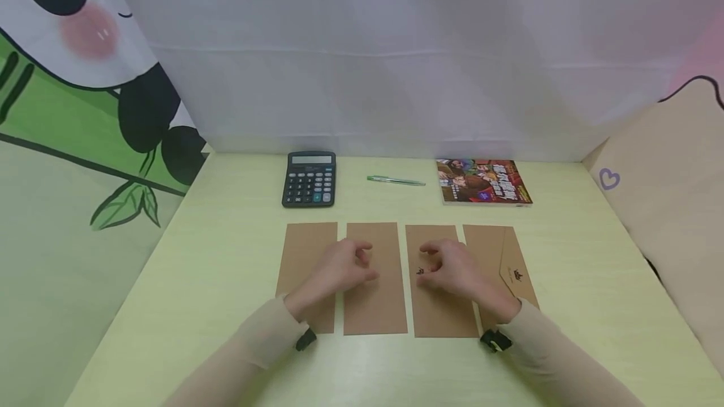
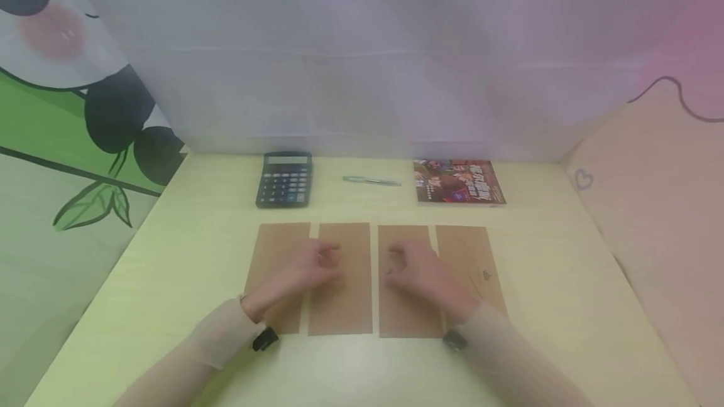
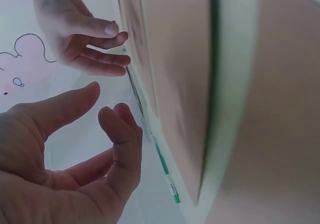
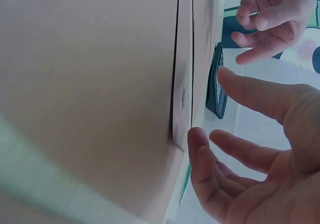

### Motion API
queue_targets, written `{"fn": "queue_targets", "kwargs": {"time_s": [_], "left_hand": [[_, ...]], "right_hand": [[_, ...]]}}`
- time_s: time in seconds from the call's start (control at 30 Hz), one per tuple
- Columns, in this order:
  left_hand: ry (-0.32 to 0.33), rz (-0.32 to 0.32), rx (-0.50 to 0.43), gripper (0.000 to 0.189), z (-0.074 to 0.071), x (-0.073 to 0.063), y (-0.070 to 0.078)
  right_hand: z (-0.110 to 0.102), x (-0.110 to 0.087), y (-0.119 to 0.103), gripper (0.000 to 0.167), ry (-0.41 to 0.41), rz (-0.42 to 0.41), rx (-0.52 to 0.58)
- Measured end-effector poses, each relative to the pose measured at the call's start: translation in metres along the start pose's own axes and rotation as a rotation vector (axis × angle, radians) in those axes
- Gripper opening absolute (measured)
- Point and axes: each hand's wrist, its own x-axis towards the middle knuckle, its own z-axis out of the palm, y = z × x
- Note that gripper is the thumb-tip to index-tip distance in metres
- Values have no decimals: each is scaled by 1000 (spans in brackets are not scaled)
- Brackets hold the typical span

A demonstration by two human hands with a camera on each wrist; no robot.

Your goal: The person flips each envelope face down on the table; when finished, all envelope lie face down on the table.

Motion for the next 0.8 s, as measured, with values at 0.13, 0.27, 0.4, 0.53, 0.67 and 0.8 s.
{"fn": "queue_targets", "kwargs": {"time_s": [0.13,0.27,0.4,0.53,0.67,0.8], "left_hand": [[-13,28,-35,59,3,5,12],[-33,71,-73,61,6,9,19],[-39,87,-73,62,11,12,19],[-48,101,-49,62,15,17,19],[-56,125,4,64,19,21,25],[-74,127,15,64,26,26,29]], "right_hand": [[-8,-4,5,59,7,56,4],[-14,-6,8,62,7,104,-24],[-18,-8,13,65,0,137,-37],[-21,-10,17,66,14,147,-44],[-25,-12,21,67,27,160,-47],[-26,-16,25,69,27,177,-53]]}}
